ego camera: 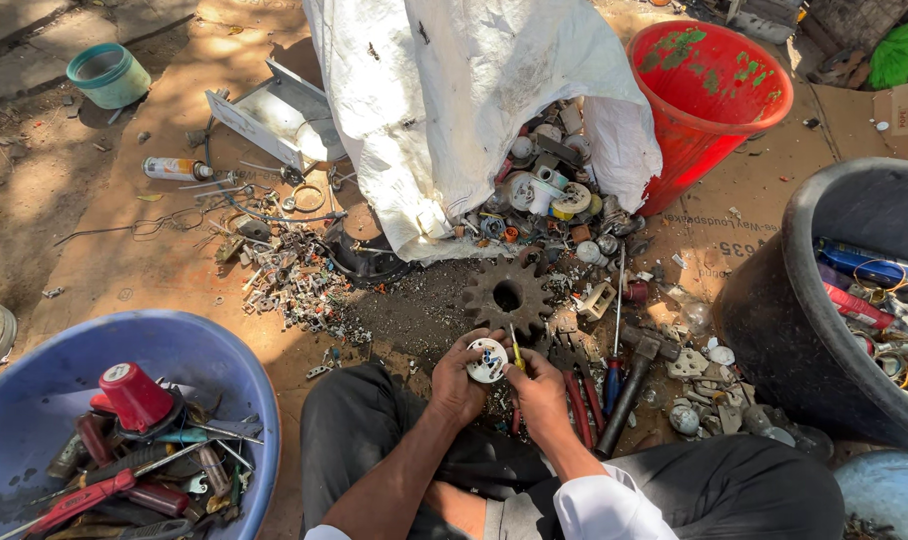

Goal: The person sits on the ground and uses a screwdriver to unscrew a white circular electronic component. After removing the screw, they use a hammer to strike the component, breaking it apart to separate the internal parts.

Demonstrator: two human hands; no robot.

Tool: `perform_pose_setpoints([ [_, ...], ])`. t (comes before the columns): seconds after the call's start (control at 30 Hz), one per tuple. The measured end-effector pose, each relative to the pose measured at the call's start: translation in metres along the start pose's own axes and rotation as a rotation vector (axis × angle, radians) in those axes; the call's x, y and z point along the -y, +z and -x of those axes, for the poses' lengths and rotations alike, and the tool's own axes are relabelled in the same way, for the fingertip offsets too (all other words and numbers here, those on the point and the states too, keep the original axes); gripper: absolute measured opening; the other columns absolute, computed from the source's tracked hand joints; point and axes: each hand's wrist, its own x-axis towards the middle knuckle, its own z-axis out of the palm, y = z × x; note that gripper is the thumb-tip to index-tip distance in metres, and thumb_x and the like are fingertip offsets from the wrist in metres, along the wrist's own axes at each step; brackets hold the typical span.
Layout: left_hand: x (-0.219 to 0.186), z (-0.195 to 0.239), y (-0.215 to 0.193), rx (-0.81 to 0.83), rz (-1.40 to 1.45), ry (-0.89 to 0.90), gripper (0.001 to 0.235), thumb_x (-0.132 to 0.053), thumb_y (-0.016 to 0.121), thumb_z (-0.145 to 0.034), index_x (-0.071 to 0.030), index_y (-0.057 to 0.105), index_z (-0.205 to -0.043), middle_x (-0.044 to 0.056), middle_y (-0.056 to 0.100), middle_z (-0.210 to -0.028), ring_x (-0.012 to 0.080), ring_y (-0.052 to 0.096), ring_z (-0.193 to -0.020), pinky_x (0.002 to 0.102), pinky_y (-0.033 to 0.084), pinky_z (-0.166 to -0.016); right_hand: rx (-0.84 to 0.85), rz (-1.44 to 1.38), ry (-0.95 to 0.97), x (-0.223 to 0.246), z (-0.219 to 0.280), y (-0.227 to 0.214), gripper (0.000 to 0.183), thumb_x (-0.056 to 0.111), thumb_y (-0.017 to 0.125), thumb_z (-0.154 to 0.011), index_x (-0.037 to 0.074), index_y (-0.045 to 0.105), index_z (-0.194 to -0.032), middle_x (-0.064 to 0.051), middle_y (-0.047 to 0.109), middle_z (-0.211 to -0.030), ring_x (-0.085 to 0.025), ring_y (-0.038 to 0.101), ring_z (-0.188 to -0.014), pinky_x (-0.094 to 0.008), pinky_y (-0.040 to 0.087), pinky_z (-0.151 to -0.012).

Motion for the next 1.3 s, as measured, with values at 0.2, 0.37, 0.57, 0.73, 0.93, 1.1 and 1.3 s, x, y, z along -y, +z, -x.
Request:
perform_pose_setpoints([
  [0.2,0.001,-0.003,-0.005,-0.096,-0.121,0.053,0.029,0.008,0.046,-0.094,-0.001,0.059,-0.118,0.021,0.073,-0.118,0.0309,0.071,-0.11,0.043,0.061,-0.097,-0.066,0.491,-0.444,0.006,0.008,0.004,0.03,0.017,0.078,-0.083,-0.002,0.071,-0.105,-0.008,0.067,-0.098,-0.019,0.067,-0.086,-0.032,0.054,-0.076],
  [0.37,-0.001,0.002,-0.001,-0.056,-0.141,0.009,0.026,0.006,0.046,-0.096,0.0,0.058,-0.119,0.018,0.072,-0.114,0.0294,0.071,-0.103,0.043,0.061,-0.091,-0.078,0.559,-0.213,0.012,0.006,0.002,0.027,0.024,0.073,-0.092,0.001,0.074,-0.106,-0.015,0.07,-0.084,-0.02,0.063,-0.073,-0.036,0.051,-0.068],
  [0.57,0.004,-0.005,-0.003,-0.145,-0.24,0.009,0.025,0.005,0.043,-0.095,-0.001,0.054,-0.116,0.018,0.071,-0.107,0.0268,0.074,-0.09,0.038,0.064,-0.082,-0.147,0.602,-0.46,0.011,0.002,-0.004,0.025,0.022,0.069,-0.088,-0.001,0.072,-0.098,-0.01,0.071,-0.082,-0.019,0.066,-0.068,-0.036,0.052,-0.062],
  [0.73,0.024,-0.02,-0.023,-0.063,-0.458,0.169,0.024,0.005,0.042,-0.092,0.001,0.054,-0.112,0.019,0.071,-0.099,0.0208,0.069,-0.079,0.033,0.06,-0.067,-0.195,0.677,-0.441,0.003,-0.002,-0.003,0.022,0.019,0.069,-0.091,-0.002,0.068,-0.09,-0.014,0.067,-0.079,-0.025,0.064,-0.068,-0.041,0.052,-0.064],
  [0.93,0.025,-0.032,-0.031,-0.18,-0.341,0.214,0.019,0.005,0.044,-0.089,-0.001,0.051,-0.106,0.021,0.071,-0.09,0.0237,0.069,-0.07,0.033,0.06,-0.061,-0.134,0.734,-0.741,-0.008,0.003,-0.002,0.016,0.013,0.069,-0.089,-0.002,0.065,-0.092,-0.012,0.066,-0.082,-0.021,0.065,-0.067,-0.037,0.054,-0.058],
  [1.1,0.012,-0.022,-0.026,-0.122,-0.401,0.009,0.015,0.002,0.043,-0.09,-0.001,0.05,-0.103,0.018,0.069,-0.089,0.0235,0.069,-0.068,0.04,0.061,-0.055,-0.126,0.219,-0.116,-0.011,-0.008,0.001,0.017,0.014,0.067,-0.094,-0.003,0.068,-0.098,-0.007,0.063,-0.073,-0.014,0.06,-0.06,-0.031,0.057,-0.053],
  [1.3,0.003,-0.008,-0.011,-0.047,-0.475,-0.095,0.014,-0.004,0.043,-0.097,-0.006,0.053,-0.107,0.011,0.067,-0.095,0.0213,0.071,-0.075,0.04,0.063,-0.058,-0.072,0.201,-0.054,-0.007,-0.011,-0.008,0.021,0.016,0.067,-0.093,-0.003,0.068,-0.102,-0.003,0.065,-0.075,-0.01,0.062,-0.06,-0.031,0.058,-0.053],
])
